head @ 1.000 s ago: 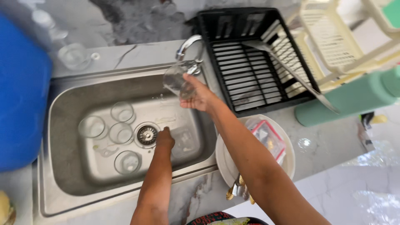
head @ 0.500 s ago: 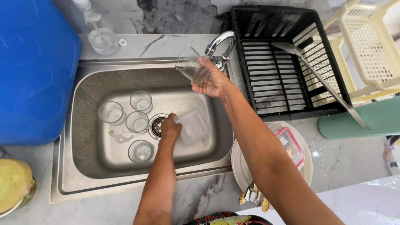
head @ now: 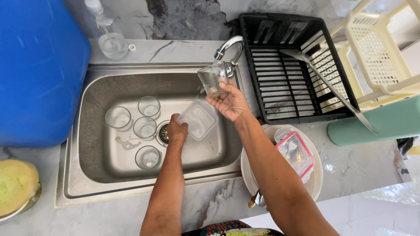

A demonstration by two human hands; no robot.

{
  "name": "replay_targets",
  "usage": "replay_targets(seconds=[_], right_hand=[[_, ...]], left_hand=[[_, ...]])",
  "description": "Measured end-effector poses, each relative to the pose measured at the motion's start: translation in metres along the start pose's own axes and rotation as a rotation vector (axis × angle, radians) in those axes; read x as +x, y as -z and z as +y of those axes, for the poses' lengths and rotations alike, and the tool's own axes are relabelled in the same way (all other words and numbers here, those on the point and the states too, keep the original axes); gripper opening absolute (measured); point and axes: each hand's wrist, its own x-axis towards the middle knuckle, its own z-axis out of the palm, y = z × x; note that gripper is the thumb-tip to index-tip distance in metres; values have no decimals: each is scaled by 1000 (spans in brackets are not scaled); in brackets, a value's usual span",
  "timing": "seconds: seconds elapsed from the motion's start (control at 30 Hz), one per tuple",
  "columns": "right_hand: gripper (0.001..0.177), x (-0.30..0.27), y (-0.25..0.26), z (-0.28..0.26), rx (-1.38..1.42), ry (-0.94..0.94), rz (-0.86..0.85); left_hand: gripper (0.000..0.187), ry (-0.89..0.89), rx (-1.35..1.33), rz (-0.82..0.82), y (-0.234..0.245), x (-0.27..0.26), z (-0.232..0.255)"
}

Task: The person washes various dishes and utensils by hand in a sink, including glasses, a water bottle, a pitcher, plastic containers, and metal spoons and forks.

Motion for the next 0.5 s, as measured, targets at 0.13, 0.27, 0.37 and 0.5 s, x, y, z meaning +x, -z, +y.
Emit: replay_targets(seconds=[0.13, 0.27, 0.37, 0.5], right_hand=[[47, 2, 3, 8, 20, 87, -54], [50, -1, -1, 11, -12, 168, -93], [59, -8, -5, 8, -236, 215, -68], [81, -24, -12, -1, -1621, 556, 103]], left_hand=[[47, -9, 4, 11, -1, 5, -4], [45, -36, 27, 13, -1, 6, -7], [47, -79, 37, -13, -2, 6, -5], [50, -47, -79, -12, -6, 15, -1]])
